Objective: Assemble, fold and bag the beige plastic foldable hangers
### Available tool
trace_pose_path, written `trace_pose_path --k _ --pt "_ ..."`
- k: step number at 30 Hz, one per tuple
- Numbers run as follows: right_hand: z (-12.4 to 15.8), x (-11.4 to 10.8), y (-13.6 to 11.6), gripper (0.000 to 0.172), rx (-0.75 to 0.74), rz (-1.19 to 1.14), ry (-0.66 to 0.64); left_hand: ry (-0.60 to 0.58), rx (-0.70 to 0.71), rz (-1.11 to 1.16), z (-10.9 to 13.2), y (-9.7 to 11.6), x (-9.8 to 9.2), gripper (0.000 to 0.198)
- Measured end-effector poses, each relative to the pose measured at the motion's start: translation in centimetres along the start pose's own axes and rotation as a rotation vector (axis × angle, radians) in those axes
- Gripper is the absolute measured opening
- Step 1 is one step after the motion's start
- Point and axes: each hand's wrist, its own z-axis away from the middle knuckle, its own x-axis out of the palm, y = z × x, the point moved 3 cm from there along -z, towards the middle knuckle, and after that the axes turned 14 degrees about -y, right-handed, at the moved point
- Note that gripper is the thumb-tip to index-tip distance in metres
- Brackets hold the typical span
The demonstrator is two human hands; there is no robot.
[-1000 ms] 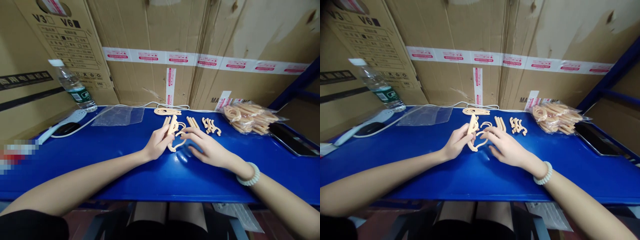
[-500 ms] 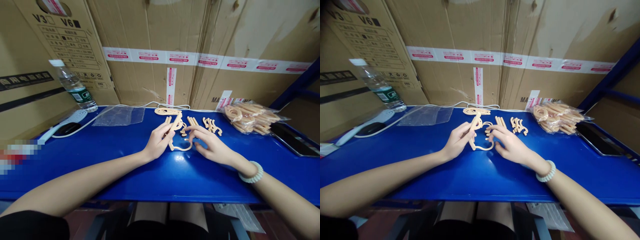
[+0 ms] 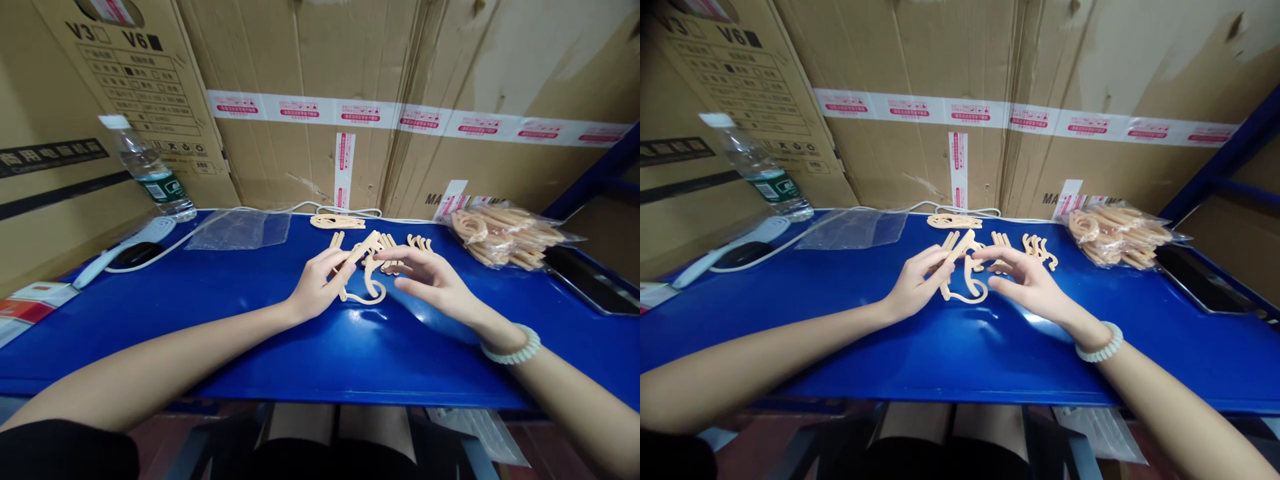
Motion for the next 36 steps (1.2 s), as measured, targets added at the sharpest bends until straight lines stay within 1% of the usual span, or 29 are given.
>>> trace_pose_path --k 6,9,11,12,14,16,18,21,25,30,33,36 --pt "-0.1 0.0 0.2 0.025 0.075 -0.113 0.091 0.005 -0.002 -0.041 0.0 -0.2 0.1 0.028" --pt "-0.1 0.0 0.5 0.022 0.105 -0.023 0.181 0.013 -0.022 -0.104 -0.1 -0.2 0.2 0.029" --pt "-0.1 0.0 0.8 0.024 0.132 0.070 0.206 0.011 -0.046 -0.153 -0.1 -0.4 0.3 0.030" --pt "-0.1 0.0 1.0 0.026 0.152 0.104 0.192 0.008 -0.055 -0.180 -0.1 -0.4 0.3 0.030" --pt "-0.1 0.2 1.4 0.030 0.201 0.118 0.108 -0.003 -0.058 -0.251 0.1 -0.6 0.4 0.031" --pt "-0.2 0.4 1.7 0.031 0.250 0.079 0.014 -0.030 -0.042 -0.348 0.2 -0.6 0.6 0.031" --pt "-0.1 0.6 1.9 0.034 0.275 0.027 -0.052 -0.055 -0.008 -0.459 0.4 -0.5 0.7 0.032" --pt "0.0 0.9 2.1 0.040 0.284 -0.029 -0.116 -0.107 0.061 -0.610 0.7 0.0 1.0 0.034" --pt "0.1 1.8 2.1 0.042 0.324 -0.093 -0.212 -0.202 0.111 -0.743 0.9 0.4 1.6 0.036" --pt "-0.1 2.4 1.9 0.043 0.367 -0.158 -0.233 -0.274 0.109 -0.861 0.9 0.2 1.8 0.034" --pt "-0.2 2.5 1.8 0.043 0.374 -0.192 -0.235 -0.332 0.117 -0.909 0.7 0.6 1.7 0.035" --pt "-0.2 2.6 1.7 0.041 0.369 -0.174 -0.216 -0.372 0.119 -0.948 0.5 1.1 1.6 0.037"
